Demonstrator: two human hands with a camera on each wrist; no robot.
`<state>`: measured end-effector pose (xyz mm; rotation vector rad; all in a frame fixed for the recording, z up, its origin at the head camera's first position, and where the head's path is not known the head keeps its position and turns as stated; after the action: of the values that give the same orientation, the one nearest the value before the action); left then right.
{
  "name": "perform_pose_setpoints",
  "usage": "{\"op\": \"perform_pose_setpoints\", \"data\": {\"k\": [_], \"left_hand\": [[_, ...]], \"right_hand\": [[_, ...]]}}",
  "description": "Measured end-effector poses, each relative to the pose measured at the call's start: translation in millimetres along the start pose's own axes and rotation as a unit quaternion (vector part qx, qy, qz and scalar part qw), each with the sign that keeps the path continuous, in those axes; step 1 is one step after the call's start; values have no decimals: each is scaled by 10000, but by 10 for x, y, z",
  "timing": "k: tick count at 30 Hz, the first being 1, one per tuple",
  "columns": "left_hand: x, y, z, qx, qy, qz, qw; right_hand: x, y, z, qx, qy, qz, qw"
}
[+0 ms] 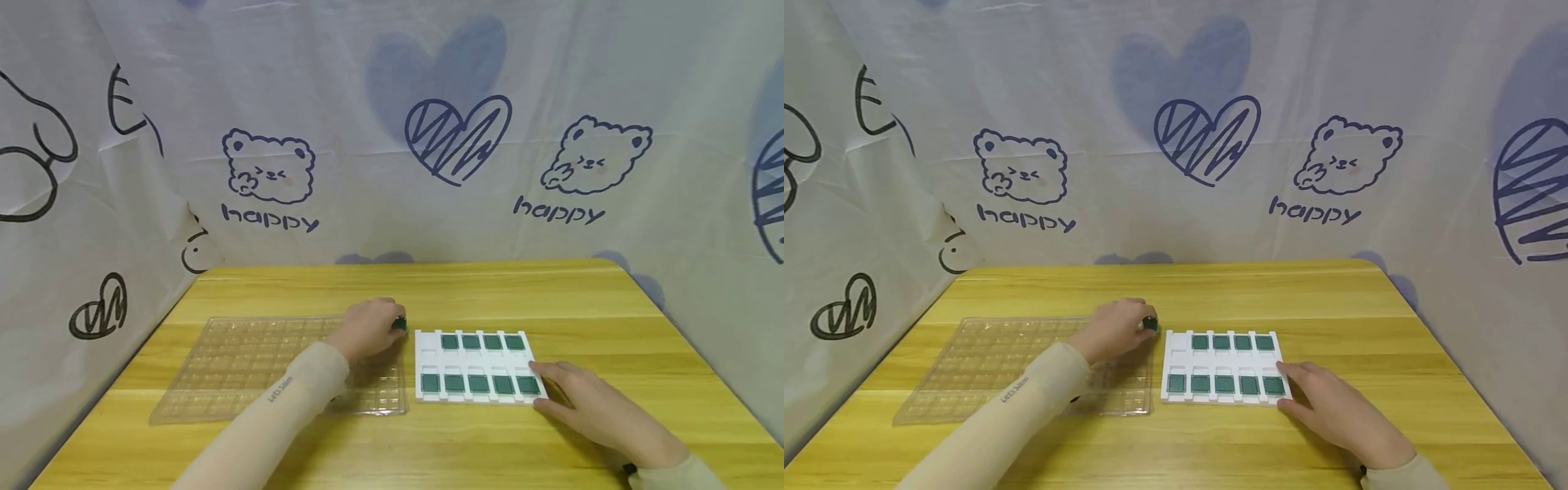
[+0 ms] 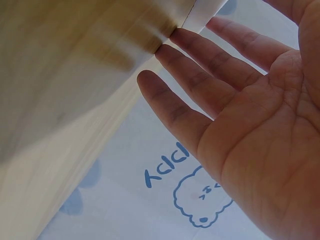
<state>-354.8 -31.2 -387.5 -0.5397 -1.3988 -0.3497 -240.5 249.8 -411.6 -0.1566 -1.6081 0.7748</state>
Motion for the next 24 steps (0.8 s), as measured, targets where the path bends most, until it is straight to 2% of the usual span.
{"op": "perform_pose_setpoints", "data": {"k": [15, 24], "left_hand": [[-1, -119, -3, 95, -20, -141, 9999], [-45, -250, 45, 303, 2, 52, 9995]], "right_hand": [[-14, 20, 13, -191, -117, 96, 9997], [-19, 25, 15, -267, -176, 127, 9994]]}}
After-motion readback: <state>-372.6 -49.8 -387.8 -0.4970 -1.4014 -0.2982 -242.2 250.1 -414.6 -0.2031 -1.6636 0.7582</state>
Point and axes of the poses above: each hand's wrist, its own z-axis towards the middle knuckle, its own x-axis out of the back of the hand, y = z × x, the point moved 8 cm from there along z, towards the middle knuckle, and after that the axes turned 13 degrees about z, right-handed, at the moved point
